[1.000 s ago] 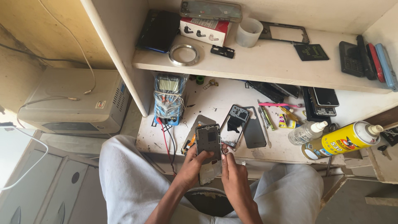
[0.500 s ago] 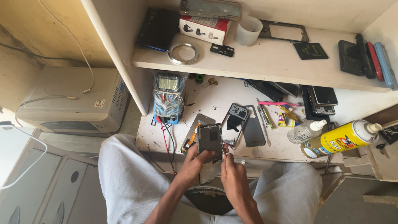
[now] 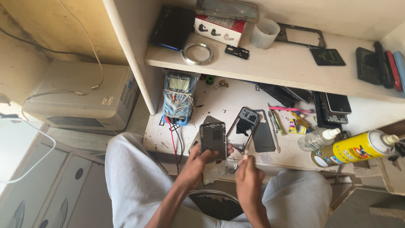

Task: The person sits on a chair with a disassembled phone on their lap and uses a pry tool to work around the edge of the phone frame, separating the screen assembly from the housing. They rotate the phone to reach different sides and finally lift the separated screen away from the body.

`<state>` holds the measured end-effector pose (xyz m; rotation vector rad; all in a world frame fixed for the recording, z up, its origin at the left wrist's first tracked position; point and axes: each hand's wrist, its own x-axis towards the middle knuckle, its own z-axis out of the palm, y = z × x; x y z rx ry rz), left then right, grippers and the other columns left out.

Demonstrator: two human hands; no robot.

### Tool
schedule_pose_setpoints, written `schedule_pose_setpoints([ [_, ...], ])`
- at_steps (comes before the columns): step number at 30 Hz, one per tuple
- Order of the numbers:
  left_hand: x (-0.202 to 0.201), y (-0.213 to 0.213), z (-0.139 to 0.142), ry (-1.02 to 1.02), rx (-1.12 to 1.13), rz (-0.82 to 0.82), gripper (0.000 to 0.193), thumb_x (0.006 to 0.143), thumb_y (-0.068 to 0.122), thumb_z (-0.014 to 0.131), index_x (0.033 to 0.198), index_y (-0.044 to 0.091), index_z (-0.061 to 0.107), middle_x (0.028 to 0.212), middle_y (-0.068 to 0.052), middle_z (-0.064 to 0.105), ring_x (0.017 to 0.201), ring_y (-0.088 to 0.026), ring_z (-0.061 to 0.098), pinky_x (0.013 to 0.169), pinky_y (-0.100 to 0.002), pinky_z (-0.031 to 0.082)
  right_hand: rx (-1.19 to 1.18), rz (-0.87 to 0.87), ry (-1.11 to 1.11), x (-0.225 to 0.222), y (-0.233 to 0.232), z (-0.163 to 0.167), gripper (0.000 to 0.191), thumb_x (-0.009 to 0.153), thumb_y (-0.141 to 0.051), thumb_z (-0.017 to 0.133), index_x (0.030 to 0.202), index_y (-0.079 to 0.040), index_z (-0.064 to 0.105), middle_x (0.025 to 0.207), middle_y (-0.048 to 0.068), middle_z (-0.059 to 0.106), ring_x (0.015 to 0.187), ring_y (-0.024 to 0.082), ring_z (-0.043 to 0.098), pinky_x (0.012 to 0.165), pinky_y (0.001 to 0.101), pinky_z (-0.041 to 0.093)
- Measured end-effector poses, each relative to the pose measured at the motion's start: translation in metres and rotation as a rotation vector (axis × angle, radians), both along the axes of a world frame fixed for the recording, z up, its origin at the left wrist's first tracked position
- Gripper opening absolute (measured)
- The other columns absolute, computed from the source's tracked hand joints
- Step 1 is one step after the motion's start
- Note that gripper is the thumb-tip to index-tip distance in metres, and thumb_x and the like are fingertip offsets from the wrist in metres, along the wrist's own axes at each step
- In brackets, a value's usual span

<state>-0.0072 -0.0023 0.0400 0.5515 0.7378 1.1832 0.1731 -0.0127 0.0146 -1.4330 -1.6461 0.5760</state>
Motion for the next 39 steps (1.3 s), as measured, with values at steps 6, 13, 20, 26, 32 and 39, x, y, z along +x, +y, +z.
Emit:
schedule_pose_setpoints([
  [6, 0.005, 0.001, -0.010, 0.063, -0.060, 0.068, 0.035, 0.087, 0.003, 0.057, 0.121, 0.004, 0.066, 0.109, -0.008, 0.075, 0.099, -0.019, 0.072, 0.088, -0.036, 0.060, -0.131, -0.032, 0.255, -0.007, 0.003, 0.008, 0.027, 0.106, -0.024, 0.053, 0.094, -0.001, 0.059, 0.063, 0.002, 0.065, 0.050, 0.010, 0.060, 0.044, 0.0305, 0.048],
  [13, 0.010, 0.000, -0.043, 0.265, 0.126, 0.026, 0.022, 0.094, 0.008, 0.062, 0.113, 0.000, 0.070, 0.104, -0.004, 0.072, 0.097, -0.012, 0.064, 0.088, -0.028, 0.052, -0.216, 0.005, 0.336, -0.010, 0.005, 0.016, 0.018, 0.095, -0.017, 0.070, 0.103, -0.002, 0.064, 0.066, 0.002, 0.060, 0.052, 0.008, 0.047, 0.046, 0.0272, 0.039],
  [20, 0.012, -0.003, -0.052, 0.389, 0.194, -0.023, 0.022, 0.094, 0.010, 0.062, 0.113, 0.004, 0.070, 0.099, -0.001, 0.071, 0.093, -0.009, 0.062, 0.084, -0.025, 0.051, -0.063, 0.055, 0.194, -0.011, 0.006, 0.009, 0.011, 0.095, -0.007, 0.069, 0.102, 0.000, 0.065, 0.077, 0.007, 0.066, 0.060, 0.014, 0.057, 0.054, 0.0306, 0.047],
  [26, 0.017, -0.008, -0.058, 0.540, 0.302, -0.030, 0.021, 0.097, 0.013, 0.063, 0.114, 0.003, 0.068, 0.089, -0.001, 0.061, 0.084, -0.010, 0.051, 0.074, -0.026, 0.044, 0.192, 0.105, -0.093, -0.009, 0.006, 0.011, 0.023, 0.082, 0.003, 0.069, 0.103, 0.005, 0.060, 0.087, 0.019, 0.065, 0.072, 0.036, 0.066, 0.059, 0.0406, 0.049],
  [32, 0.020, -0.011, -0.055, 0.602, 0.139, -0.041, 0.029, 0.094, 0.018, 0.065, 0.120, 0.007, 0.068, 0.095, -0.001, 0.063, 0.088, -0.012, 0.053, 0.076, -0.026, 0.046, 0.119, 0.059, -0.031, -0.005, 0.010, 0.012, 0.014, 0.082, 0.002, 0.069, 0.087, 0.004, 0.057, 0.077, 0.016, 0.062, 0.060, 0.031, 0.059, 0.056, 0.0400, 0.047],
  [39, 0.026, -0.007, -0.052, 0.335, 0.018, -0.004, 0.041, 0.088, 0.015, 0.068, 0.129, 0.007, 0.063, 0.115, -0.004, 0.065, 0.108, -0.015, 0.062, 0.096, -0.030, 0.051, 0.141, -0.016, 0.037, -0.006, 0.006, 0.013, 0.012, 0.083, 0.002, 0.068, 0.083, 0.002, 0.056, 0.072, 0.012, 0.061, 0.055, 0.021, 0.058, 0.053, 0.0362, 0.047],
])
